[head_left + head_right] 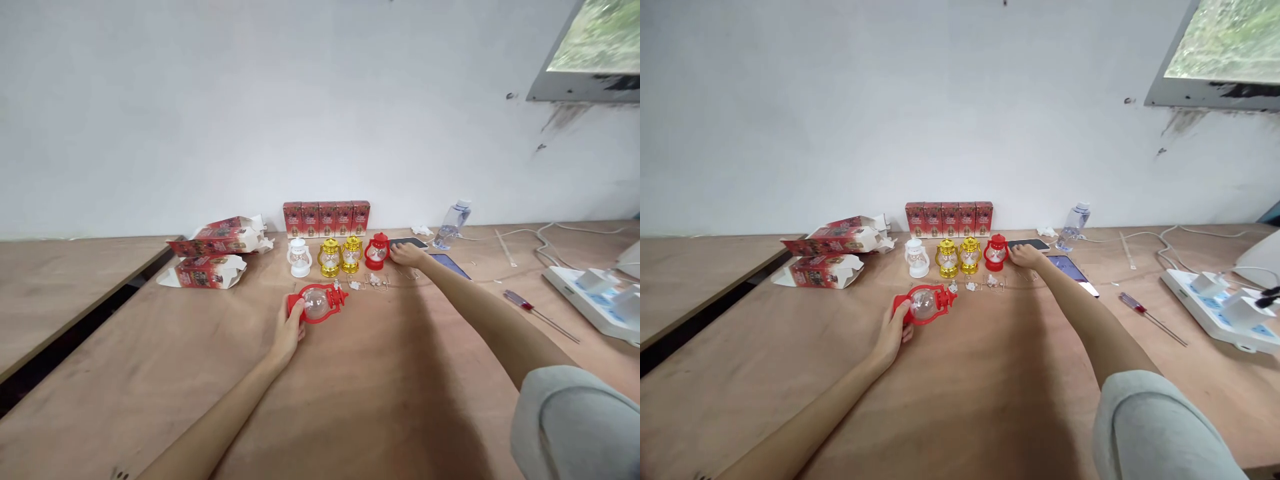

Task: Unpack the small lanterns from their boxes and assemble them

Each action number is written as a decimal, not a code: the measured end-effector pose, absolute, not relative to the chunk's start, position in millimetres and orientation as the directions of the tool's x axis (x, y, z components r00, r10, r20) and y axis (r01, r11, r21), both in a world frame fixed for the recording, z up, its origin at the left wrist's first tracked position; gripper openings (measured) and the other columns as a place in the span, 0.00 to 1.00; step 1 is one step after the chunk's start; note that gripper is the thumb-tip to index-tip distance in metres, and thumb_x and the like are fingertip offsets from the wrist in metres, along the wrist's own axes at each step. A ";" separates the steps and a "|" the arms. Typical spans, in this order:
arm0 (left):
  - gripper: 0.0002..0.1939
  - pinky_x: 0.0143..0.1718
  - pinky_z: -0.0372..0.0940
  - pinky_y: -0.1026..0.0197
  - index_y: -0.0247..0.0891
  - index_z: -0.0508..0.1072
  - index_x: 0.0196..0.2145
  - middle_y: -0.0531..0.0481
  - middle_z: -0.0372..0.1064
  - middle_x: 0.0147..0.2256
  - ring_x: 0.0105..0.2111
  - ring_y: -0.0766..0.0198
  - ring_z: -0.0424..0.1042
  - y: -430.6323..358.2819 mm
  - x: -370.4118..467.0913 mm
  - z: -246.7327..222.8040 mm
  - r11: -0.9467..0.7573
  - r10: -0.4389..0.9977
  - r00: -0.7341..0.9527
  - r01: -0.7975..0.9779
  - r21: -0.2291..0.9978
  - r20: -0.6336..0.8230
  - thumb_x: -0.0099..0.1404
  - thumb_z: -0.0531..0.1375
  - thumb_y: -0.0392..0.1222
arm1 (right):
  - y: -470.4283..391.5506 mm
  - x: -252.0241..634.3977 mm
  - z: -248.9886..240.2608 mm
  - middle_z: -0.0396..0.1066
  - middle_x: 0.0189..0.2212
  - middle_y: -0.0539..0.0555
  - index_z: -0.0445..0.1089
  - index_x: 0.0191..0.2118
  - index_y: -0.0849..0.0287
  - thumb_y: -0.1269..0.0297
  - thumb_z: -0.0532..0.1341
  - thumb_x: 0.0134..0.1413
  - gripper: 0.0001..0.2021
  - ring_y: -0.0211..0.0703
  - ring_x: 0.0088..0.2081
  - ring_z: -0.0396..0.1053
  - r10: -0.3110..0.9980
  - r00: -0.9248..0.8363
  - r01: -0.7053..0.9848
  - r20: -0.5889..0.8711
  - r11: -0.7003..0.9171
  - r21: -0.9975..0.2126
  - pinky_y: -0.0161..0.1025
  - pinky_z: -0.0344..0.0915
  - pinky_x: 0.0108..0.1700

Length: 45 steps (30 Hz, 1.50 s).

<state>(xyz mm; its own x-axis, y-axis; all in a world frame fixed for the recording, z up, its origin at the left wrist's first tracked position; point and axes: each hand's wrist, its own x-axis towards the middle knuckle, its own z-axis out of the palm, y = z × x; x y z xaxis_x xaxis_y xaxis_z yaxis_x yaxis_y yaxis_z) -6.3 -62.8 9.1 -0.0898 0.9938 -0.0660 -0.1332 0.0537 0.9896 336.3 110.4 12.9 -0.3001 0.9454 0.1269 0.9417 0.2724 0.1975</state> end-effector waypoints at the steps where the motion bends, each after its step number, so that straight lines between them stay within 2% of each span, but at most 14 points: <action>1: 0.18 0.12 0.41 0.73 0.41 0.56 0.29 0.65 0.49 0.16 0.10 0.78 0.46 -63.1 -6.2 9.4 0.055 0.994 -0.090 -0.136 0.989 -0.068 0.52 0.57 0.57 | 114.7 335.9 12.9 0.69 0.40 0.63 0.68 0.42 0.70 0.69 0.55 0.59 0.10 0.45 0.41 0.68 0.950 -0.290 0.943 0.115 0.263 0.207 0.42 0.64 0.42; 3: 0.18 0.12 0.41 0.73 0.41 0.56 0.29 0.65 0.49 0.16 0.10 0.77 0.46 -63.2 -6.1 10.0 0.056 0.993 -0.095 -0.142 0.988 -0.070 0.52 0.57 0.56 | 124.6 333.2 13.2 0.67 0.44 0.59 0.65 0.47 0.66 0.62 0.57 0.58 0.15 0.44 0.42 0.68 0.960 -0.259 0.947 0.102 0.232 0.222 0.45 0.67 0.43; 5: 0.18 0.11 0.41 0.73 0.41 0.56 0.29 0.65 0.49 0.16 0.10 0.77 0.46 -62.6 -6.3 10.2 0.058 0.992 -0.101 -0.147 0.987 -0.073 0.52 0.57 0.56 | 134.9 329.3 13.1 0.66 0.46 0.58 0.63 0.49 0.64 0.60 0.57 0.58 0.17 0.44 0.44 0.68 0.970 -0.223 0.952 0.096 0.196 0.235 0.46 0.67 0.44; 14: 0.19 0.11 0.41 0.73 0.41 0.56 0.29 0.65 0.50 0.16 0.10 0.78 0.46 -61.7 -6.9 8.5 0.059 0.993 -0.091 -0.161 0.985 -0.074 0.51 0.58 0.56 | 140.9 330.4 -0.1 0.66 0.46 0.58 0.63 0.49 0.63 0.60 0.57 0.58 0.16 0.44 0.44 0.68 0.992 -0.095 0.949 0.086 0.064 0.310 0.46 0.67 0.44; 20: 0.20 0.12 0.41 0.73 0.41 0.56 0.29 0.65 0.49 0.16 0.10 0.78 0.46 -62.7 -6.4 12.0 0.067 0.992 -0.093 -0.146 0.987 -0.082 0.50 0.59 0.56 | 133.1 342.5 3.4 0.66 0.45 0.57 0.64 0.48 0.63 0.60 0.56 0.58 0.16 0.43 0.43 0.68 0.979 -0.100 0.931 0.177 0.029 0.364 0.45 0.68 0.43; 23: 0.20 0.12 0.41 0.73 0.41 0.56 0.28 0.65 0.49 0.16 0.11 0.78 0.46 -63.3 -6.4 13.8 0.064 0.993 -0.092 -0.151 0.986 -0.079 0.50 0.59 0.57 | 134.6 345.6 7.9 0.66 0.44 0.62 0.63 0.48 0.68 0.66 0.52 0.61 0.13 0.48 0.45 0.66 0.962 -0.093 0.928 0.257 -0.010 0.371 0.45 0.65 0.42; 26: 0.20 0.12 0.41 0.73 0.41 0.56 0.29 0.65 0.50 0.17 0.11 0.78 0.46 -63.5 -6.2 14.5 0.067 0.991 -0.105 -0.151 0.986 -0.083 0.50 0.59 0.56 | 136.4 346.0 5.8 0.64 0.45 0.69 0.63 0.47 0.71 0.74 0.47 0.59 0.14 0.56 0.49 0.61 0.947 -0.075 0.928 0.311 -0.048 0.369 0.47 0.61 0.43; 30: 0.19 0.12 0.42 0.73 0.41 0.56 0.29 0.65 0.51 0.17 0.11 0.79 0.47 -63.2 -6.0 13.3 0.062 0.990 -0.117 -0.156 0.986 -0.081 0.50 0.59 0.55 | 137.0 346.7 -1.5 0.61 0.50 0.67 0.64 0.49 0.62 0.74 0.47 0.58 0.16 0.59 0.51 0.58 0.943 -0.043 0.931 0.329 -0.082 0.356 0.45 0.60 0.41; 33: 0.19 0.12 0.41 0.73 0.41 0.56 0.29 0.65 0.51 0.17 0.11 0.79 0.47 -62.8 -6.4 11.4 0.064 0.991 -0.106 -0.157 0.986 -0.081 0.51 0.59 0.55 | 137.0 354.1 3.2 0.61 0.48 0.65 0.62 0.52 0.57 0.72 0.45 0.59 0.18 0.55 0.46 0.63 0.941 -0.048 0.935 0.334 -0.075 0.345 0.41 0.61 0.36; 38: 0.19 0.11 0.42 0.74 0.41 0.55 0.29 0.65 0.51 0.17 0.11 0.79 0.46 -61.5 -7.6 8.9 0.053 0.992 -0.105 -0.159 0.986 -0.070 0.51 0.59 0.55 | 135.2 379.5 34.4 0.61 0.44 0.64 0.60 0.53 0.63 0.70 0.43 0.61 0.18 0.45 0.34 0.66 0.913 -0.093 0.939 0.397 -0.053 0.340 0.37 0.58 0.31; 45: 0.19 0.11 0.41 0.74 0.41 0.55 0.29 0.65 0.50 0.16 0.10 0.78 0.46 -59.7 -7.8 7.9 0.046 0.993 -0.102 -0.162 0.986 -0.063 0.51 0.58 0.56 | 129.6 410.3 79.5 0.61 0.43 0.64 0.62 0.45 0.65 0.70 0.43 0.61 0.14 0.45 0.37 0.64 0.823 -0.167 0.940 0.542 -0.033 0.340 0.36 0.55 0.31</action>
<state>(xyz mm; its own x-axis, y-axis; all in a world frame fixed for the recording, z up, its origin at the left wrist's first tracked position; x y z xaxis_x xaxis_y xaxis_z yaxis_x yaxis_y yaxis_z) -7.8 -59.7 7.9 -0.1020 0.9928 -0.0628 -0.1624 0.0457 0.9857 410.3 129.6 79.5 -0.1672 0.8234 0.5423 0.9397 -0.0335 0.3405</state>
